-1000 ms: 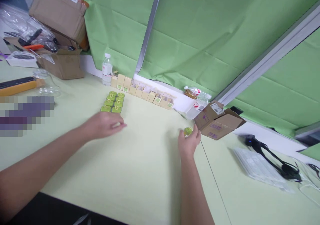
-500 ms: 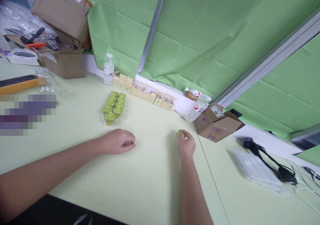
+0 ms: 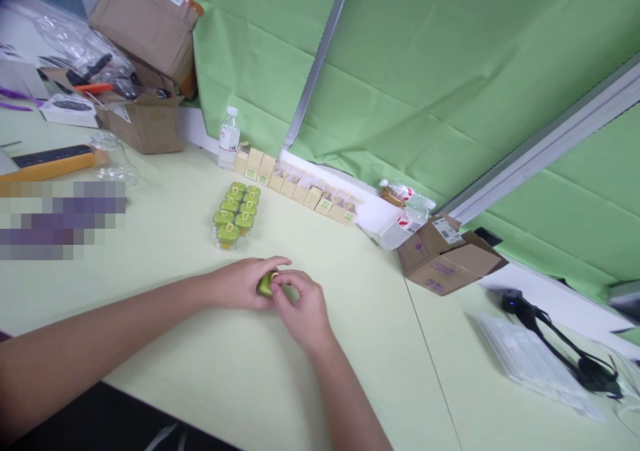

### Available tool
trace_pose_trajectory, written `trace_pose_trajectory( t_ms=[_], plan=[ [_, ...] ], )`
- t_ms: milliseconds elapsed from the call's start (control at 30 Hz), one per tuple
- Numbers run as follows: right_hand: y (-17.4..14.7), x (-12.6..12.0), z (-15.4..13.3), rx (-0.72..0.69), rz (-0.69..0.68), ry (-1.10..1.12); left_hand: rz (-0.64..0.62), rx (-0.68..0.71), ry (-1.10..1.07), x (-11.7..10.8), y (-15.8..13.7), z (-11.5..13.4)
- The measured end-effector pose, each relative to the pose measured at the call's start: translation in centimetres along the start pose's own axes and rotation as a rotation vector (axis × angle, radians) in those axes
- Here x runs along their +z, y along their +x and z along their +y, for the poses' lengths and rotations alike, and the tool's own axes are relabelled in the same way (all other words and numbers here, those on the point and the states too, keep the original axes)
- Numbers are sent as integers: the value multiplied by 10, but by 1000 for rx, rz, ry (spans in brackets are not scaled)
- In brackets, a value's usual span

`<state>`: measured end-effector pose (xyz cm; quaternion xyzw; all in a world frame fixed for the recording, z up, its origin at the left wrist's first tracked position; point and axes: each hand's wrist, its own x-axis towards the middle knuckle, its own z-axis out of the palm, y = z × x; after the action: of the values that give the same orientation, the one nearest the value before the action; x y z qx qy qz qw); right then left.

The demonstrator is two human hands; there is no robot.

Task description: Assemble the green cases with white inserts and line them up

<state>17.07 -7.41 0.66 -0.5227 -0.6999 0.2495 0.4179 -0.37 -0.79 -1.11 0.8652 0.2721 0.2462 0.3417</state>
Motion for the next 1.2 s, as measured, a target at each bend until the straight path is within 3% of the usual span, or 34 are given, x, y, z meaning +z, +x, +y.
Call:
trace_pose_trajectory(
  t_ms=[200, 367, 533, 633, 833, 1033, 1200],
  plan=[
    [4, -1, 9, 193, 68, 247, -7, -55, 19, -2, 2, 4],
    [8, -14, 10, 336, 263, 554, -18, -49, -9, -4, -1, 2],
    [12, -30, 20, 501, 214, 870, 30, -47, 83, -3, -2, 1],
    [14, -31, 27, 555, 211, 883, 61, -35, 178, -4, -1, 1],
    [12, -29, 30, 528, 116, 892, 199, 18, 254, 2, 0, -15],
    [12, -33, 29, 520, 86, 859, 365, -42, 274, 3, 2, -29],
    [9, -31, 23, 576, 29, 773, 495, 137, 267, -6, 3, -9]
  ],
)
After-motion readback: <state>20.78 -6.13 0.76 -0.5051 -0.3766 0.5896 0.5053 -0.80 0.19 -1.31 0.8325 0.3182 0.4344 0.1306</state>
